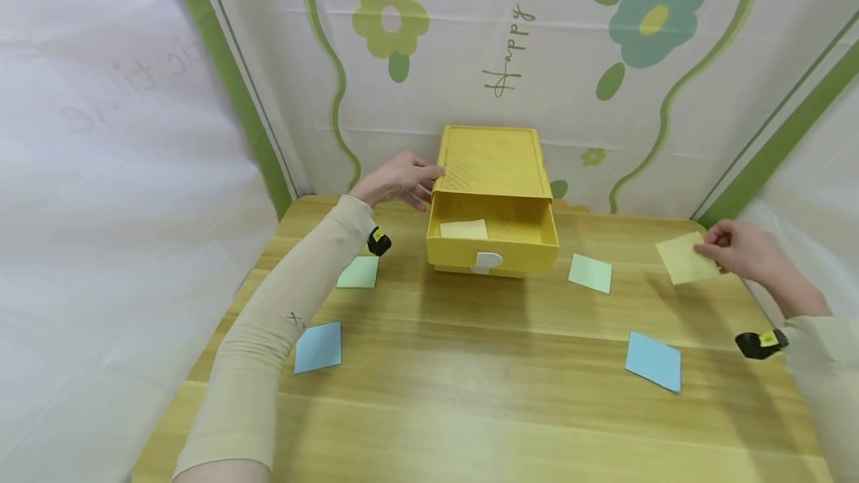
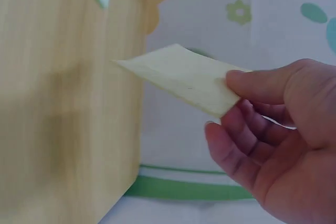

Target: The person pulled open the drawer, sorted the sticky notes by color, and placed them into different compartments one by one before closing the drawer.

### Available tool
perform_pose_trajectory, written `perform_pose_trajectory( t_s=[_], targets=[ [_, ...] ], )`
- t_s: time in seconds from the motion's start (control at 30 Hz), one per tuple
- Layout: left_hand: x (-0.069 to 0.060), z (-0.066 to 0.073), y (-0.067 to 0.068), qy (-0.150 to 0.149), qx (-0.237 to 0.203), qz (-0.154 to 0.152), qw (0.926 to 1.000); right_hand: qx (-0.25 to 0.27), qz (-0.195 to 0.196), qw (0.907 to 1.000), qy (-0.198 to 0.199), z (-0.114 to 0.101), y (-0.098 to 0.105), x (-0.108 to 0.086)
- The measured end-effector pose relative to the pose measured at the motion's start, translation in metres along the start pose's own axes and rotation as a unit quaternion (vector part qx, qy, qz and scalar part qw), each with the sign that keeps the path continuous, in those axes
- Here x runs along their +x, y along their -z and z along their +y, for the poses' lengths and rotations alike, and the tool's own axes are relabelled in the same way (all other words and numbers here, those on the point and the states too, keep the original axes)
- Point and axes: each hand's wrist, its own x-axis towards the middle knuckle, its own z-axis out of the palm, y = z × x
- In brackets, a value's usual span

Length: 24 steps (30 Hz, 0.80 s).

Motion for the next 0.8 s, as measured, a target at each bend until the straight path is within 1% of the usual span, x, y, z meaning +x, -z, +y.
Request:
perform_pose_trajectory(
  t_s=[0.1, 0.17, 0.23, 0.33, 0.43, 0.63, 0.8],
  targets=[
    [0.000, 0.001, 0.000, -0.002, -0.001, 0.000, 1.0000, 0.002, 0.057, 0.9983, 0.010, -0.014, 0.009, 0.002],
    [0.001, 0.001, 0.000, -0.002, 0.000, 0.001, 1.0000, 0.014, 0.081, 0.9966, 0.012, -0.024, 0.015, 0.002],
    [0.001, 0.001, 0.000, -0.002, 0.003, 0.003, 1.0000, 0.027, 0.095, 0.9951, 0.010, -0.035, 0.020, 0.002],
    [0.000, 0.000, 0.000, -0.002, 0.006, 0.003, 1.0000, 0.046, 0.101, 0.9938, 0.004, -0.050, 0.028, 0.000],
    [0.000, 0.000, 0.001, -0.002, 0.006, 0.002, 1.0000, 0.052, 0.103, 0.9933, 0.000, -0.063, 0.035, -0.002],
    [0.000, -0.001, 0.001, 0.000, 0.002, -0.003, 1.0000, 0.060, 0.113, 0.9917, 0.003, -0.083, 0.043, -0.004],
    [-0.001, 0.001, 0.001, -0.001, 0.003, -0.004, 1.0000, 0.082, 0.124, 0.9888, 0.014, -0.098, 0.048, -0.005]
  ],
)
